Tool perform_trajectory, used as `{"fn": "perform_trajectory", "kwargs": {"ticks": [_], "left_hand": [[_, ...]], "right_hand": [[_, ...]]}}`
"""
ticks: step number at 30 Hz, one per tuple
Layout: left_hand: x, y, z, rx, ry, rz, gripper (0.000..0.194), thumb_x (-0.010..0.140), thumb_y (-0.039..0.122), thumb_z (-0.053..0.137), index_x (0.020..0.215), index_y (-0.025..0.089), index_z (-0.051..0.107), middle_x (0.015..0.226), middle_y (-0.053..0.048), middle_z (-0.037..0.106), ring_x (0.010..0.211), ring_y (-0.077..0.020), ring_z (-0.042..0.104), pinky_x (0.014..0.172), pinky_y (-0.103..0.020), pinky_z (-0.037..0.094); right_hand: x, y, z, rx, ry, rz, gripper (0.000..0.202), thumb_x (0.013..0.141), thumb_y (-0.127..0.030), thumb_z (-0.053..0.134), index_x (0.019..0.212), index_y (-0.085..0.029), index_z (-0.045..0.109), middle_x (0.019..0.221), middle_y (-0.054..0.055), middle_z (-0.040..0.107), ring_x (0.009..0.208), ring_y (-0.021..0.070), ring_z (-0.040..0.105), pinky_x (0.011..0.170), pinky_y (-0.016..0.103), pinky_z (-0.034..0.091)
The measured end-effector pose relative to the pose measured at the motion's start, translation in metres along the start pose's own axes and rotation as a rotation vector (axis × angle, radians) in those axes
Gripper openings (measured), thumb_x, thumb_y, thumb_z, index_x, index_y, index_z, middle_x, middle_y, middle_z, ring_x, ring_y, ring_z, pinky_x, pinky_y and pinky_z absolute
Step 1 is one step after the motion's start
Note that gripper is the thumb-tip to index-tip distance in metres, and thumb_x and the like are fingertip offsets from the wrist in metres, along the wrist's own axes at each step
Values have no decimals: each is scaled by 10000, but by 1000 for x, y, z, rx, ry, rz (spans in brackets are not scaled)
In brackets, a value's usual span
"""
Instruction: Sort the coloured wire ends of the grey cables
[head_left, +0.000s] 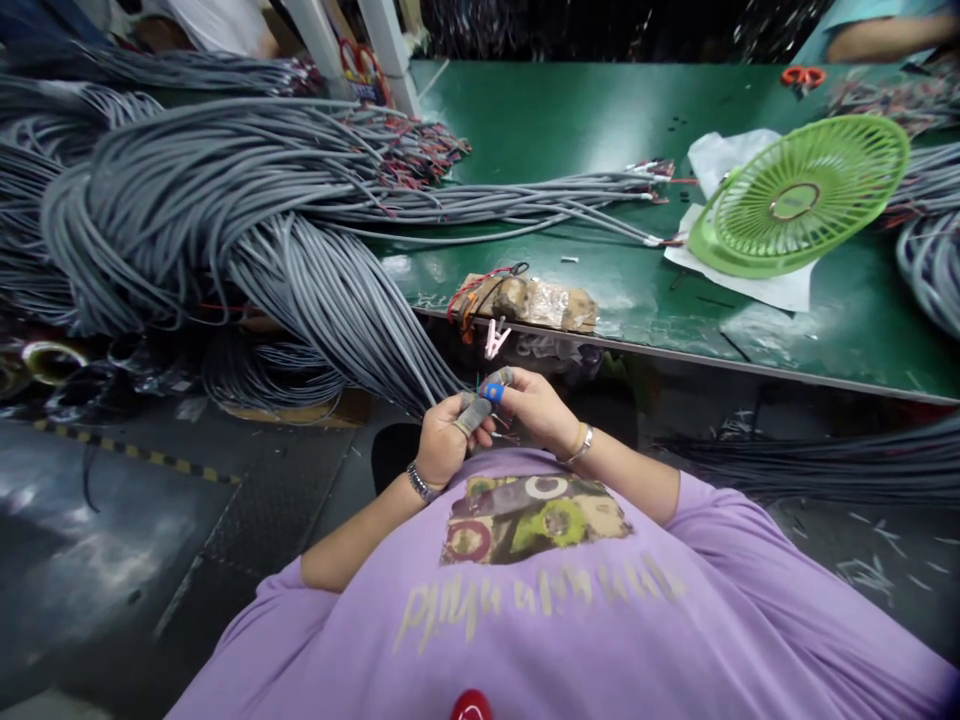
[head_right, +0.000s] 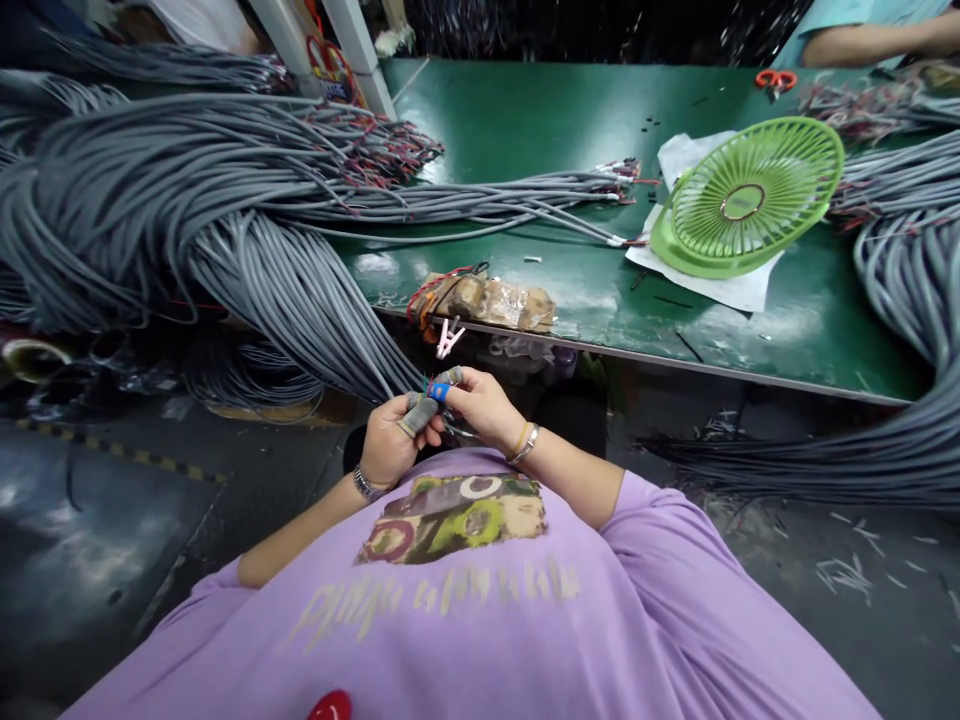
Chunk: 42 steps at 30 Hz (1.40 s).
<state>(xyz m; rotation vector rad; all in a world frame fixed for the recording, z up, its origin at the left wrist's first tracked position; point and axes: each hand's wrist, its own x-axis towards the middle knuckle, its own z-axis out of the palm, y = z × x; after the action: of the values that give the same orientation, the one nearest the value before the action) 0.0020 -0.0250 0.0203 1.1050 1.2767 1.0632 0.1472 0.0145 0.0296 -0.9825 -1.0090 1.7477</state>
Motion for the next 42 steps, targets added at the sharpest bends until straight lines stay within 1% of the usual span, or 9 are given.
{"fn": "perform_trajectory", "kwargs": {"ticks": [5, 10, 16, 20, 24, 29, 32, 35, 42], "left_hand": [[2, 3, -1, -35, 39, 29, 312, 792, 466, 695, 789, 161, 630, 569, 4, 655, 396, -70, 524, 366, -170, 318], [1, 8, -3, 63, 44, 79, 273, 787, 407, 710, 720, 150, 648, 476, 23, 588, 385, -69, 513, 389, -171, 361], [3, 1, 2, -203, 160, 44, 243, 744, 375, 720, 705, 150, 637, 592, -6, 667, 393, -72, 547, 344, -168, 321], [5, 2, 4, -315, 195, -8, 232, 678, 339, 752, 689, 147, 622, 563, 6, 650, 389, -77, 550, 353, -167, 344], [7, 7, 3, -357, 229, -28, 236, 627, 307, 774, 679, 146, 609, 548, 14, 644, 378, -70, 539, 340, -155, 313], [8, 8, 1, -308, 237, -25, 255, 619, 313, 776, 657, 150, 584, 520, 24, 625, 349, -56, 502, 329, -150, 278], [6, 5, 1, -262, 221, 0, 247, 641, 314, 768, 664, 152, 583, 524, 29, 621, 353, -53, 502, 336, -148, 282], [4, 2, 1, -208, 187, 27, 226, 669, 303, 753, 664, 155, 582, 538, 26, 629, 361, -53, 509, 344, -152, 293], [3, 3, -6, -40, -64, -110, 211, 679, 314, 738, 654, 143, 616, 522, -8, 643, 361, -79, 532, 354, -170, 311]], "right_hand": [[-1, 1, 3, -2, 33, -18, 360, 636, -438, 802, 735, -155, 603, 542, -60, 526, 476, 55, 407, 462, 203, 325], [-1, 0, 4, -33, 26, -40, 363, 622, -437, 805, 741, -157, 606, 583, -45, 567, 492, 62, 430, 470, 211, 335], [1, 5, 6, -22, 62, -25, 365, 629, -440, 796, 741, -155, 599, 578, -48, 550, 482, 57, 405, 467, 210, 328], [2, 7, 7, -67, 71, -111, 299, 652, -389, 774, 729, -155, 605, 619, -33, 585, 552, 80, 471, 539, 228, 399], [2, 7, 6, -147, 66, -181, 218, 684, -333, 731, 724, -152, 617, 680, -9, 627, 633, 106, 532, 634, 258, 445], [3, 3, 4, -145, 0, -138, 242, 681, -352, 725, 729, -155, 595, 646, -30, 584, 599, 94, 492, 594, 245, 420], [5, -2, 4, -128, -21, -99, 288, 661, -364, 752, 787, -151, 604, 697, -20, 611, 631, 97, 511, 589, 236, 425], [6, -5, 5, -129, -34, -88, 324, 624, -382, 790, 747, -148, 602, 682, -21, 610, 636, 98, 518, 595, 233, 435], [4, -11, 0, -216, -134, -64, 322, 595, -389, 810, 685, -135, 632, 599, -24, 608, 550, 86, 501, 546, 230, 420]]}}
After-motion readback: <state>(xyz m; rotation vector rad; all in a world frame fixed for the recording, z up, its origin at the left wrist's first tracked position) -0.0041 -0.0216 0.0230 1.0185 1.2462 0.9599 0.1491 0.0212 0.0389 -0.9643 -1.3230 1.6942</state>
